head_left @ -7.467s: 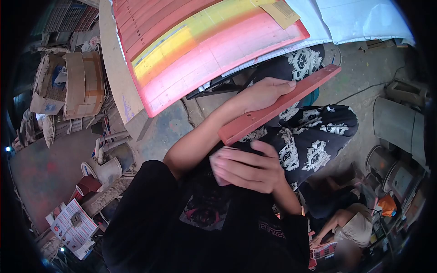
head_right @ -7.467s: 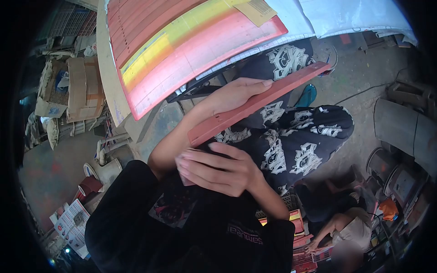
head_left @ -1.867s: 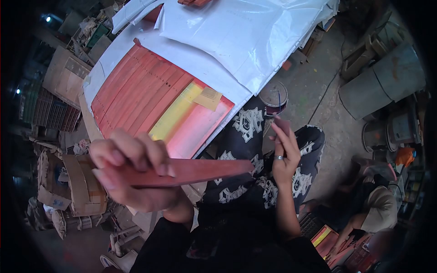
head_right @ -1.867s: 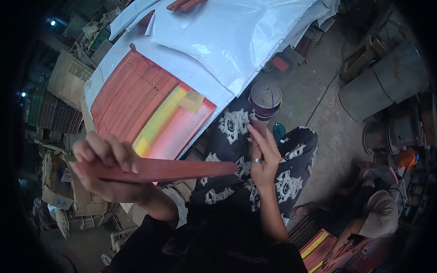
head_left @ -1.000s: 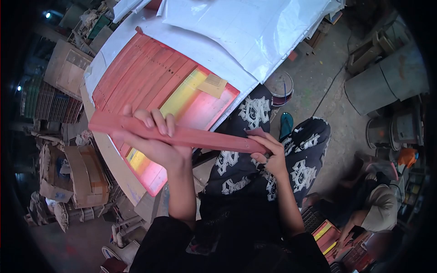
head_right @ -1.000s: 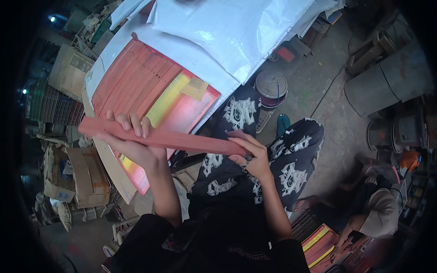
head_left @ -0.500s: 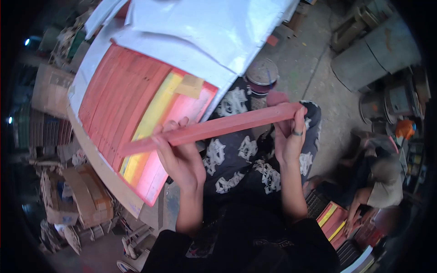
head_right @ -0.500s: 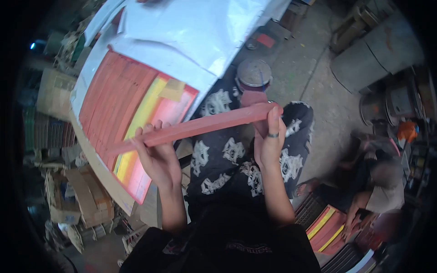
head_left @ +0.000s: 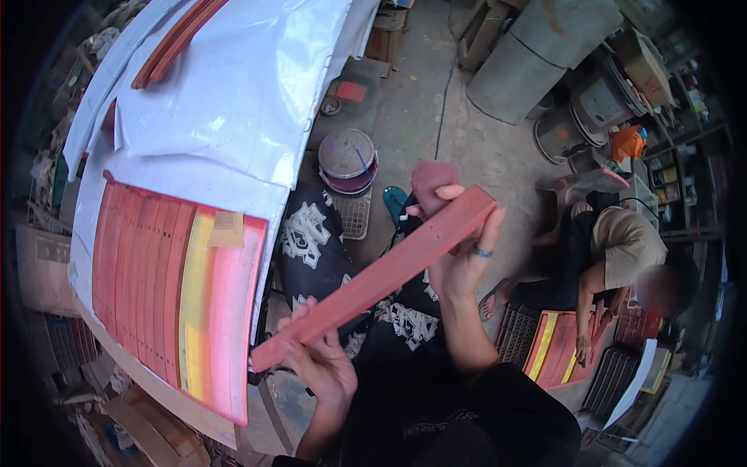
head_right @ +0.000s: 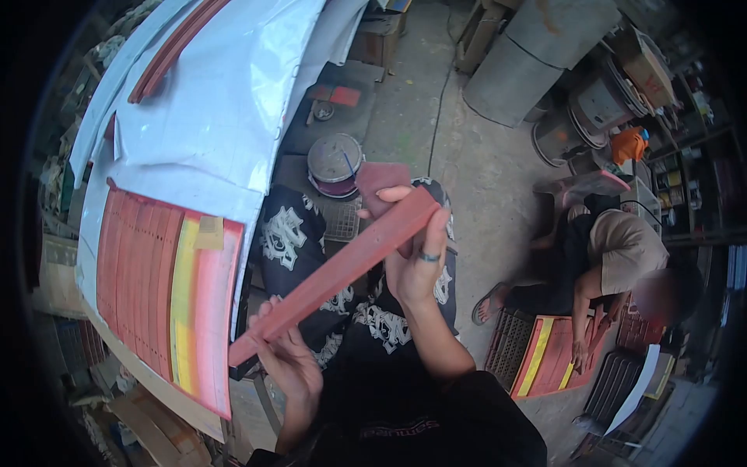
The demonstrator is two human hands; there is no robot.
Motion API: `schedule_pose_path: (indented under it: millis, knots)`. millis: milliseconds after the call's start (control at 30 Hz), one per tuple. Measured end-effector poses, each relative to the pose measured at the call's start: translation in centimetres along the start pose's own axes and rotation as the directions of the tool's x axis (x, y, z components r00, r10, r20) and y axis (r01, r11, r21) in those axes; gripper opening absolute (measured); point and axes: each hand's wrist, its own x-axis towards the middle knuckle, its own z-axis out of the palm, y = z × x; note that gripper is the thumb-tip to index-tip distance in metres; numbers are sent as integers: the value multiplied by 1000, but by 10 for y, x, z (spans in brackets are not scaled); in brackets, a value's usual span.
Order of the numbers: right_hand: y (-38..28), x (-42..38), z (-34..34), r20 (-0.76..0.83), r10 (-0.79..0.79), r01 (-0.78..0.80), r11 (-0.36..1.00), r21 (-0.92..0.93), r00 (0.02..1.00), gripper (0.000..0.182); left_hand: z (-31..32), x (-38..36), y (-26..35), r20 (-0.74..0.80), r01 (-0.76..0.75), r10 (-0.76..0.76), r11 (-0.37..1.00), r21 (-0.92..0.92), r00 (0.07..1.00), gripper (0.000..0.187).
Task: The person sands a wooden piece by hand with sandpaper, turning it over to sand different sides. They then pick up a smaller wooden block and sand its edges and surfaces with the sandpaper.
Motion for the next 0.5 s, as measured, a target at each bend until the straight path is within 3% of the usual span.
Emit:
schedule_pose_path:
  millis: [67, 200, 300, 333, 400, 433, 467, 500]
  knots:
    - [-13, 0, 8, -23, -131, 130, 989, -66, 991, 66, 2, -13, -7, -11, 112, -112, 994, 4, 994, 44]
    - [-25, 1, 6, 70, -229, 237, 963, -127, 971, 61, -6, -22, -21, -22, 433, -447, 876, -211, 894, 48]
    - [-31, 4, 12, 158, -267, 307, 885, -351, 951, 59, -7, -19, -8, 170, 742, -727, 668, -46, 665, 41]
    - [-31, 3, 14, 167, -266, 311, 868, -387, 949, 61, -1, -16, 6, 250, 751, -771, 632, 189, 586, 38]
    - [-29, 0, 21, 186, -254, 312, 838, -448, 949, 63, 10, -14, 32, 329, 318, -542, 780, 539, 774, 31]
    - [-28, -1, 28, 210, -254, 324, 829, -456, 944, 65, 15, -12, 42, 405, 53, -415, 749, 660, 815, 27]
    - [-29, -1, 36, 236, -255, 339, 818, -464, 938, 67, 20, -4, 51, 496, -196, -230, 721, 665, 837, 29]
    - [-31, -3, 42, 260, -257, 355, 807, -472, 931, 69, 36, 7, 56, 588, -408, -127, 603, 685, 799, 35]
